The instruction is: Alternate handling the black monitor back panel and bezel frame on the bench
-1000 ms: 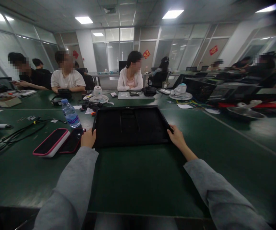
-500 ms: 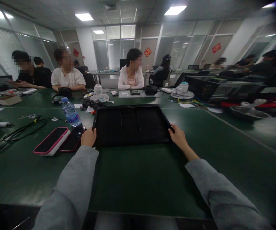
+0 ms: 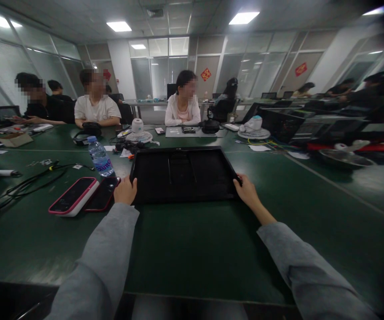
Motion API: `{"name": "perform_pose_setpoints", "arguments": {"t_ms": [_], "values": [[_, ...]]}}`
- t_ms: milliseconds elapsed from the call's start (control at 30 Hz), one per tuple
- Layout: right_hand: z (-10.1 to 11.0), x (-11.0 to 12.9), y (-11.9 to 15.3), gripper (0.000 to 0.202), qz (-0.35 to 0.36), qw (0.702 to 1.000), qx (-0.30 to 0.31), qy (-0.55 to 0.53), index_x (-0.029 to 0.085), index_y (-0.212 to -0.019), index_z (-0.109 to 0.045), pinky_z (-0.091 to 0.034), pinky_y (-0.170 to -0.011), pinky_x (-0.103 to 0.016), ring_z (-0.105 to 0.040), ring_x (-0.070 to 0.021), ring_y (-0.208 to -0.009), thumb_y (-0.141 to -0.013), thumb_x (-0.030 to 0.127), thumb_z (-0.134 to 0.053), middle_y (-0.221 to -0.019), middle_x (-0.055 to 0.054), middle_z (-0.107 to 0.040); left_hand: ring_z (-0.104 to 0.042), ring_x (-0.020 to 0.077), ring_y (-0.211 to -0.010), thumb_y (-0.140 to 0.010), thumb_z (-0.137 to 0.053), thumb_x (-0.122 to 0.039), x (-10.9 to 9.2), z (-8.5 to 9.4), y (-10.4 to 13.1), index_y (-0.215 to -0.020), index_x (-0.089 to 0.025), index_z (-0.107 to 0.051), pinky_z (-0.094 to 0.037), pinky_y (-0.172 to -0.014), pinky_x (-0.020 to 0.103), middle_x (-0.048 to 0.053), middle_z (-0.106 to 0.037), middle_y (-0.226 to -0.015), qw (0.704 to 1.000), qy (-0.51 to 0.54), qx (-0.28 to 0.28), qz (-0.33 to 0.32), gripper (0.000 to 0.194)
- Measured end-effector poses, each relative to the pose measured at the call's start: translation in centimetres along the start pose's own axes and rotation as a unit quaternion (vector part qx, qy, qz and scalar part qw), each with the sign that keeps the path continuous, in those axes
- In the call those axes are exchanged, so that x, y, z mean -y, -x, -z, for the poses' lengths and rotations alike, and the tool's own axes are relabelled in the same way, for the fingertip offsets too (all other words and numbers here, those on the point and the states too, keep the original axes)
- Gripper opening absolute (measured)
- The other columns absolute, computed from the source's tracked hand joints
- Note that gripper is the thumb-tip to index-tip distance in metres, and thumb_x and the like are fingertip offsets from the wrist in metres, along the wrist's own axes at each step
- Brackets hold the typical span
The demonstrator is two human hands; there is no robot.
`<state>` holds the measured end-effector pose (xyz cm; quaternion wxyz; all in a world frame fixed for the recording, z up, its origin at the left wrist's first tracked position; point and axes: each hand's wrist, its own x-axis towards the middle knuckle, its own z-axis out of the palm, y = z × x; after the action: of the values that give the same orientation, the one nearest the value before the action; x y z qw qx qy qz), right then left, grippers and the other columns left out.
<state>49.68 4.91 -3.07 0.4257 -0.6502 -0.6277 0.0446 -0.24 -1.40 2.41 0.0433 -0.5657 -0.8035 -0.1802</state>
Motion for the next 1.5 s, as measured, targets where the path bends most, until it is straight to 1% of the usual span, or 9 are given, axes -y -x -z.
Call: {"name": "perform_pose_setpoints", "arguments": {"t_ms": [100,200,400,600,900,1100,1233,1400,1500], "values": [[0.4,1.2,0.2,0.051,0.05,0.997,-0.048,0.029,0.012,-0.132,-0.055,-0.048,-0.1,-0.054,-0.062,-0.0334,-0.111,-0.091,0.041,-0.046,-0.119,-0.021,-0.065,-0.053,0.0342,-0.128,-0.101,-0.031,-0.045,-1.0,0.1,0.6,-0.145,-0.013,-0.048,-0.042,-0.103,0.05,0.021,-0.056,-0.14,0.996,-0.019,-0.09,-0.018,0.057],[0.6,3.6,0.9,0.055,0.106,0.988,-0.088,0.066,0.01,-0.138,-0.051,-0.042,-0.106,-0.056,-0.052,-0.0353,-0.126,-0.095,0.043,-0.041,-0.13,-0.024,-0.057,-0.047,0.0324,-0.133,-0.102,-0.03,-0.045,-2.2,0.1,1.4,-0.149,-0.013,-0.044,-0.037,-0.109,0.05,0.02,-0.049,-0.148,0.991,-0.011,-0.116,-0.06,0.059],[-1.2,8.5,3.8,0.062,0.188,0.977,-0.013,0.098,0.019,-0.153,-0.035,-0.037,-0.11,-0.057,-0.04,-0.0351,-0.139,-0.099,0.049,-0.038,-0.151,-0.02,-0.041,-0.036,0.0299,-0.143,-0.102,-0.032,-0.045,-4.3,-0.8,3.0,-0.153,-0.02,-0.042,-0.028,-0.116,0.05,0.014,-0.038,-0.16,0.975,-0.013,-0.06,-0.215,0.057],[-2.7,9.9,5.4,0.053,0.24,0.962,0.037,0.125,0.026,-0.148,-0.044,-0.037,-0.11,-0.054,-0.043,-0.0331,-0.138,-0.101,0.049,-0.036,-0.148,-0.016,-0.046,-0.036,0.0292,-0.143,-0.101,-0.036,-0.043,-4.3,-1.5,2.8,-0.152,-0.024,-0.044,-0.03,-0.116,0.05,0.011,-0.037,-0.16,0.974,-0.005,-0.022,-0.227,0.054],[-2.2,9.6,5.0,0.054,0.223,0.966,0.031,0.125,0.024,-0.148,-0.043,-0.04,-0.104,-0.054,-0.046,-0.034,-0.133,-0.101,0.05,-0.034,-0.141,-0.017,-0.049,-0.039,0.0293,-0.14,-0.1,-0.039,-0.039,-3.4,-1.0,2.0,-0.145,-0.024,-0.052,-0.03,-0.115,0.051,0.011,-0.045,-0.155,0.974,0.01,-0.057,-0.218,0.048],[-1.5,8.5,4.0,0.053,0.187,0.975,0.01,0.122,0.022,-0.145,-0.047,-0.038,-0.104,-0.056,-0.046,-0.0351,-0.13,-0.1,0.048,-0.035,-0.142,-0.018,-0.047,-0.04,0.0316,-0.139,-0.098,-0.041,-0.033,-0.6,-0.1,0.0,-0.146,-0.019,-0.048,-0.033,-0.112,0.053,0.016,-0.046,-0.152,0.992,-0.001,-0.106,-0.065,0.05],[-0.7,7.4,3.1,0.05,0.138,0.979,-0.033,0.148,0.019,-0.138,-0.052,-0.036,-0.103,-0.058,-0.047,-0.036,-0.127,-0.099,0.046,-0.035,-0.139,-0.02,-0.049,-0.049,0.0323,-0.132,-0.097,-0.044,-0.042,1.1,-0.8,-1.3,-0.143,-0.018,-0.05,-0.043,-0.105,0.051,0.017,-0.054,-0.143,0.998,0.035,-0.05,0.002,0.052],[0.3,5.3,1.9,0.047,0.059,0.98,-0.081,0.175,0.015,-0.13,-0.055,-0.036,-0.1,-0.06,-0.049,-0.0377,-0.121,-0.097,0.043,-0.037,-0.129,-0.023,-0.055,-0.058,0.0276,-0.125,-0.098,-0.043,-0.042,2.1,-2.1,-2.4,-0.132,-0.017,-0.058,-0.046,-0.105,0.041,0.015,-0.063,-0.133,0.994,0.103,-0.008,-0.021,0.045],[0.3,3.5,1.1,0.049,0.001,0.987,-0.063,0.145,0.013,-0.128,-0.057,-0.042,-0.097,-0.057,-0.052,-0.0375,-0.117,-0.093,0.044,-0.043,-0.125,-0.023,-0.057,-0.062,0.0291,-0.12,-0.098,-0.044,-0.044,2.2,-2.3,-2.5,-0.134,-0.017,-0.058,-0.048,-0.102,0.042,0.015,-0.066,-0.128,0.992,0.123,0.005,-0.013,0.047]]}}
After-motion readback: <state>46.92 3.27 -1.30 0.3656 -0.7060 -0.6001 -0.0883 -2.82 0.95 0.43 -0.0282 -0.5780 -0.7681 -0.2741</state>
